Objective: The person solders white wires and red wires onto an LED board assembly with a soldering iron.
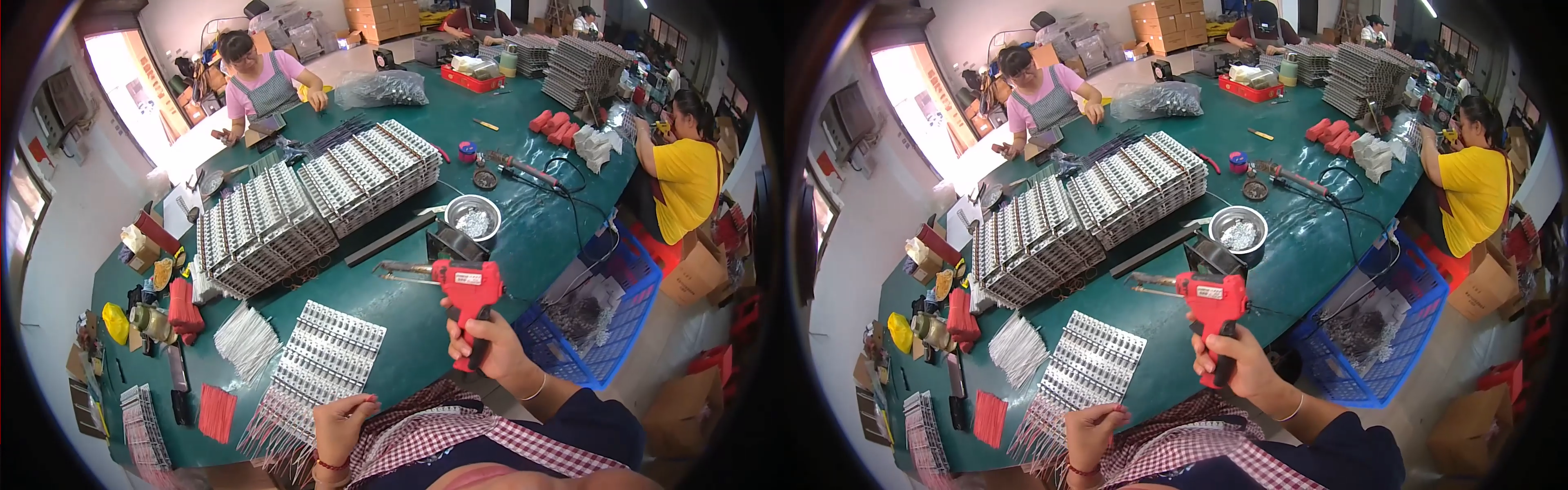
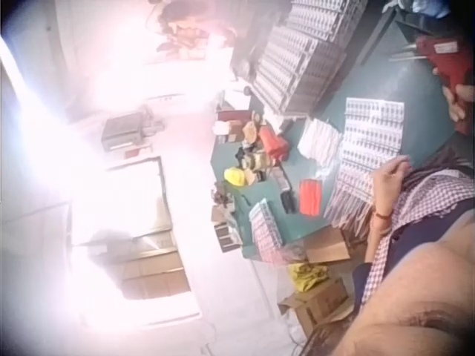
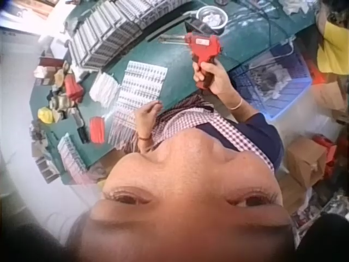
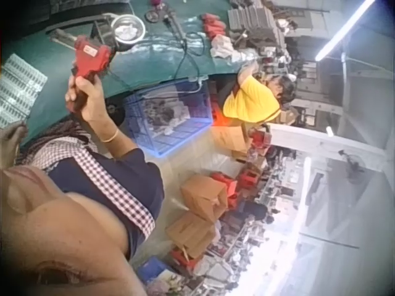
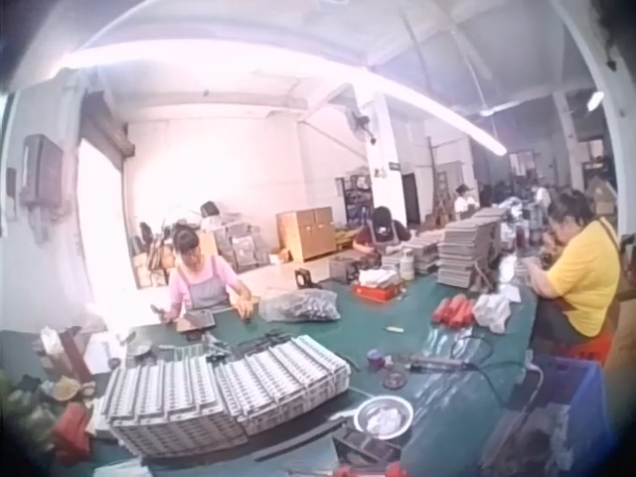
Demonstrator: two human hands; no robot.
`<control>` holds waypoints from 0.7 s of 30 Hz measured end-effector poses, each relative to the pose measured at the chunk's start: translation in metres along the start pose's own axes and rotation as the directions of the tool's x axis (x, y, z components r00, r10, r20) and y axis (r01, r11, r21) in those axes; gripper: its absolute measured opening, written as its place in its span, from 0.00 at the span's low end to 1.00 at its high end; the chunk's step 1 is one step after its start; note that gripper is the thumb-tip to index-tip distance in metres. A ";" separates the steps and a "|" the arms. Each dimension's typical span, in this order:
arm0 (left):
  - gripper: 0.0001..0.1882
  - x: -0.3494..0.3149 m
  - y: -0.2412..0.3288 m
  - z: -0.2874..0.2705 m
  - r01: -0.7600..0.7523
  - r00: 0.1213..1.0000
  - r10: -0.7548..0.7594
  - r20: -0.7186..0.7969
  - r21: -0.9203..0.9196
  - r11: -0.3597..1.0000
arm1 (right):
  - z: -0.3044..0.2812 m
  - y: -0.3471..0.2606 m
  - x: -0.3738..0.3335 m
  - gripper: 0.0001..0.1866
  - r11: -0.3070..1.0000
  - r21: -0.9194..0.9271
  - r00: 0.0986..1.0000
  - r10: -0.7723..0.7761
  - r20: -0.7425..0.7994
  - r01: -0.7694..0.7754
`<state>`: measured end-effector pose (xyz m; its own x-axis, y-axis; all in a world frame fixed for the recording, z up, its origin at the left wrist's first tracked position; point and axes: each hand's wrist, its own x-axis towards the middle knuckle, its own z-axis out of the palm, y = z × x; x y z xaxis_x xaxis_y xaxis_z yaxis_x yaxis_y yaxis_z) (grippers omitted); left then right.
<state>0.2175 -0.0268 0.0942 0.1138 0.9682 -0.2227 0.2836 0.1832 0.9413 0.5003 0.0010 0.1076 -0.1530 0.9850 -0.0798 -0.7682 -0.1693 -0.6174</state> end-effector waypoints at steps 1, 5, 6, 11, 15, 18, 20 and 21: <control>0.07 0.001 0.001 0.005 0.016 0.999 -0.013 0.031 -0.078 0.997 | 0.000 0.005 0.000 0.28 1.000 0.005 0.999 0.029 0.016 -0.029; 0.08 0.005 0.014 0.025 0.074 0.991 -0.050 0.120 -0.204 0.976 | 0.009 0.023 -0.003 0.29 0.984 -0.101 0.989 0.149 -0.010 -0.149; 0.08 0.004 0.020 0.028 0.145 0.981 -0.112 0.158 -0.218 0.965 | 0.011 0.028 -0.004 0.29 0.983 -0.101 0.988 0.152 -0.014 -0.152; 0.10 0.005 0.000 0.038 0.085 0.983 -0.043 0.180 -0.233 0.969 | 0.017 0.054 -0.007 0.17 0.930 -0.291 0.970 0.242 0.018 -0.226; 0.10 0.000 -0.007 0.033 0.020 0.988 0.001 0.153 -0.135 0.991 | 0.030 0.060 -0.006 0.10 0.837 -0.507 0.965 0.259 0.035 -0.206; 0.09 -0.007 -0.003 0.025 0.054 0.994 -0.043 0.100 -0.109 0.993 | 0.035 0.071 -0.008 0.10 0.780 -0.600 0.967 0.251 0.038 -0.179; 0.08 -0.010 -0.003 0.021 0.048 0.996 -0.041 0.082 -0.091 0.995 | 0.039 0.078 -0.009 0.11 0.683 -0.728 0.991 0.130 0.045 -0.056; 0.08 -0.012 -0.006 0.019 0.021 0.997 -0.016 0.070 -0.071 0.997 | 0.039 0.083 -0.009 0.11 0.684 -0.727 0.991 0.127 0.045 -0.055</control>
<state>0.2322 -0.0430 0.0868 0.1759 0.9508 -0.2551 0.2171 0.2153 0.9521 0.4135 -0.0230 0.0881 -0.2777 0.9529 -0.1223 -0.0649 -0.1456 -0.9872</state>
